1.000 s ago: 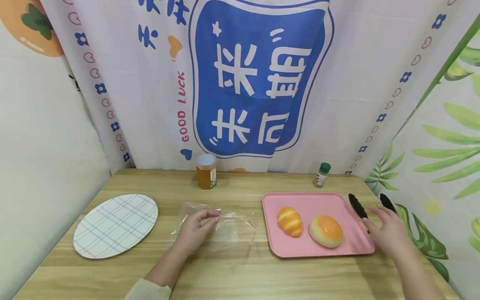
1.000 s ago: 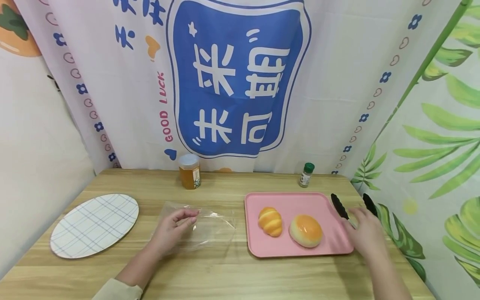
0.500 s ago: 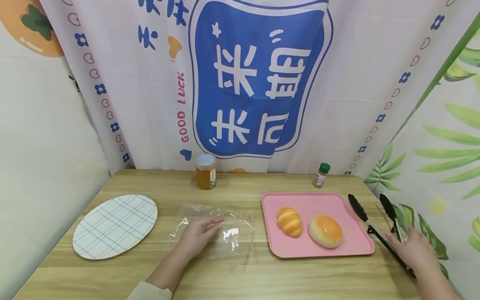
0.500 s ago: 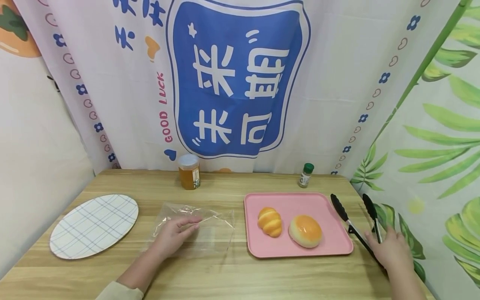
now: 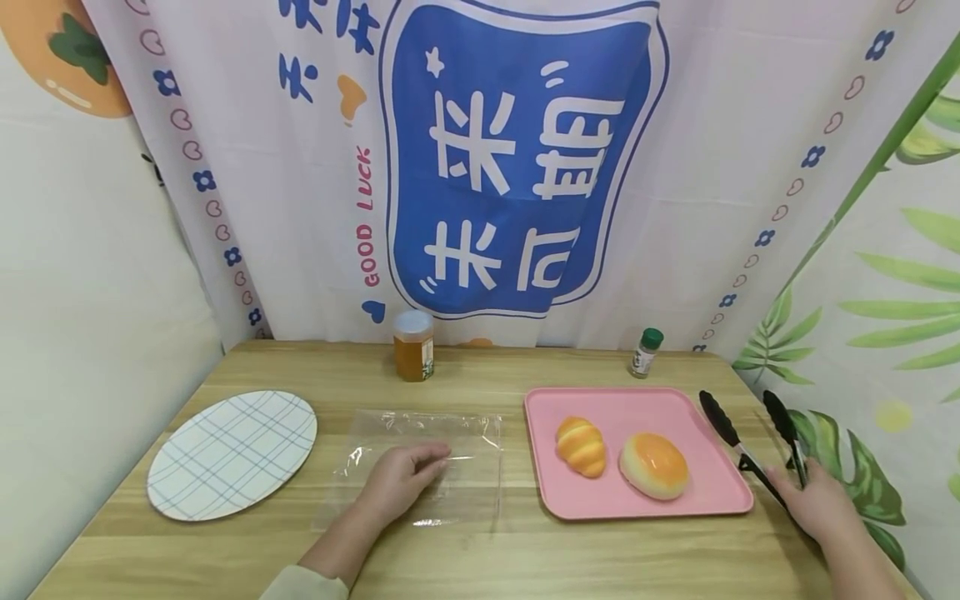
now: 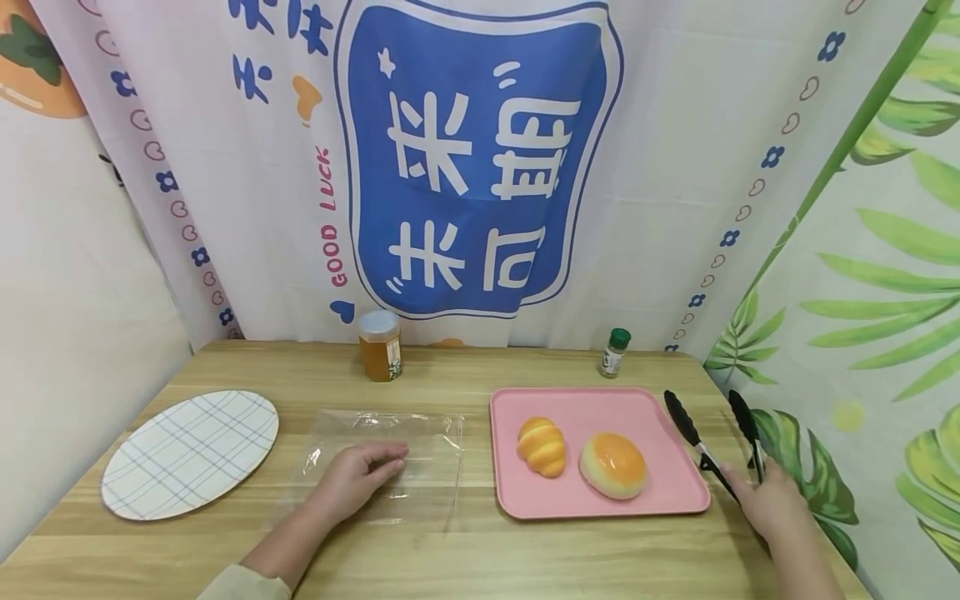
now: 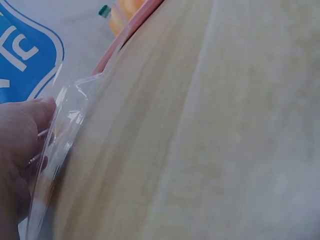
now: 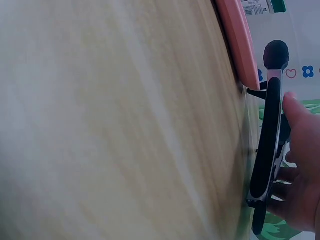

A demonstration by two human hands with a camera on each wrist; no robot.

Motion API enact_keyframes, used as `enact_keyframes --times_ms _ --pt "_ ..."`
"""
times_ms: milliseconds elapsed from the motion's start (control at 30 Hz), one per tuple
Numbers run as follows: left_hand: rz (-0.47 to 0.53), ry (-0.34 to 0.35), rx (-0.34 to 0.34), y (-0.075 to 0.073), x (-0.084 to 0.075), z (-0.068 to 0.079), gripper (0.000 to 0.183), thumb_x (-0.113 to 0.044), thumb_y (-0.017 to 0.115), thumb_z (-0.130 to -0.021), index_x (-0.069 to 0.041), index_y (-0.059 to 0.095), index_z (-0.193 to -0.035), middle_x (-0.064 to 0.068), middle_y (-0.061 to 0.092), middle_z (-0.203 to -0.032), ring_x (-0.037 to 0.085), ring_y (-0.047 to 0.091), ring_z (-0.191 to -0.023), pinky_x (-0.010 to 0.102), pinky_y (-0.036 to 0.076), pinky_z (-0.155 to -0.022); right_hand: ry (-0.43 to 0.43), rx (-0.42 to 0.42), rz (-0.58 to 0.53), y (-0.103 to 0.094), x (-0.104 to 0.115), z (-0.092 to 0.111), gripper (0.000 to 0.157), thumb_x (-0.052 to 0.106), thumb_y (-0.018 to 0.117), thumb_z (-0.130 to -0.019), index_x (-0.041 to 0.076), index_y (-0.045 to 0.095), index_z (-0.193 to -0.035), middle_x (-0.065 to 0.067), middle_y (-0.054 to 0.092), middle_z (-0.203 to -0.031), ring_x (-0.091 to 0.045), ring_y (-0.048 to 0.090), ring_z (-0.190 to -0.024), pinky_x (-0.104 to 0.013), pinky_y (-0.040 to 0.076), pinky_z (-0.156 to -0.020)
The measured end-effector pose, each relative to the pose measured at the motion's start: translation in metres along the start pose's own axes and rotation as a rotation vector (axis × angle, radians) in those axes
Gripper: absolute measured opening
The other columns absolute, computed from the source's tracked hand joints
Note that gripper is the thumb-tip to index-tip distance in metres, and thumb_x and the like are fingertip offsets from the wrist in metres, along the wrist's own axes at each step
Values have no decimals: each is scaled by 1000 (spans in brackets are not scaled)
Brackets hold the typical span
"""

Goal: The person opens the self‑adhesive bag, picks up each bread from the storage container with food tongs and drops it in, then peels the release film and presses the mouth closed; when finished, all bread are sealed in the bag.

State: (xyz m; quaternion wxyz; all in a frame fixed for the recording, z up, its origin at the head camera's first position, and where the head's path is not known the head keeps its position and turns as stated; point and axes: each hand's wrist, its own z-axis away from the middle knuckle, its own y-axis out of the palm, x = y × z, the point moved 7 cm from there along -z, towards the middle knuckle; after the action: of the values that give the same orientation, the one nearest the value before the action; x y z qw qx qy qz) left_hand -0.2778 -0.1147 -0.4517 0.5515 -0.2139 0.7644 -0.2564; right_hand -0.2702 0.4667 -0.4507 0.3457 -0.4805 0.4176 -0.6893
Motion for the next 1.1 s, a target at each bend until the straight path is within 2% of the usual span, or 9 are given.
enact_keyframes --times_ms 167,367,567,667,767,867,1000,1067,1100 --pt "1 -5 10 3 1 1 19 -16 69 -90 -11 74 -107 5 73 -115 27 67 -112 46 51 -103 -2 5 -3 4 2 1 105 62 33 -98 -27 -4 -140 -56 10 -137 -69 19 -127 -74 27 -107" --pt "30 -10 -32 -1 -1 1 21 -15 69 -90 -11 73 -109 5 72 -118 29 66 -115 47 50 -104 25 -26 -19 6 0 0 117 67 45 -92 -27 -6 -140 -57 10 -136 -69 20 -127 -73 27 -107" --pt "84 -17 -54 -4 -2 -1 21 -13 69 -90 -8 73 -110 5 72 -117 29 65 -116 46 49 -106 44 -59 -36 3 -2 2 112 63 47 -93 -26 1 -141 -57 14 -135 -71 21 -125 -76 28 -105" --pt "104 -28 -51 -4 -1 -2 22 -13 69 -90 -8 72 -110 5 72 -118 29 64 -118 45 48 -107 16 -85 -47 -1 0 8 105 59 42 -97 -24 -4 -142 -57 10 -135 -72 19 -123 -78 27 -103" --pt "111 -33 -55 -6 1 -3 22 -14 68 -91 -8 72 -111 6 72 -119 29 64 -119 46 47 -107 -47 -137 -36 -9 8 16 98 55 38 -100 -22 -3 -144 -58 11 -135 -73 21 -121 -81 27 -99" --pt "100 -32 -67 -10 2 -5 22 -15 68 -91 -9 72 -111 6 72 -118 30 64 -119 48 47 -108 -119 -152 -6 -16 21 24 101 57 44 -98 -20 -1 -145 -56 16 -136 -72 24 -120 -81 28 -97" --pt "103 -44 -75 -13 4 -6 21 -16 68 -91 -10 72 -111 6 72 -118 30 63 -119 48 47 -108 -197 -103 18 -20 37 37 106 59 57 -92 -18 7 -147 -53 22 -138 -70 28 -121 -79 33 -94" --pt "111 -46 -72 -13 4 -7 20 -15 68 -92 -10 73 -111 6 72 -118 30 63 -120 48 46 -109 -236 -99 18 -22 43 45 102 55 62 -91 -17 16 -147 -50 29 -138 -68 33 -119 -78 37 -90" --pt "117 -47 -69 -13 4 -8 21 -15 68 -92 -10 72 -111 7 71 -119 31 62 -120 49 46 -109 -250 -92 5 -23 44 48 99 52 65 -90 -15 20 -147 -47 36 -135 -64 43 -114 -71 45 -87"
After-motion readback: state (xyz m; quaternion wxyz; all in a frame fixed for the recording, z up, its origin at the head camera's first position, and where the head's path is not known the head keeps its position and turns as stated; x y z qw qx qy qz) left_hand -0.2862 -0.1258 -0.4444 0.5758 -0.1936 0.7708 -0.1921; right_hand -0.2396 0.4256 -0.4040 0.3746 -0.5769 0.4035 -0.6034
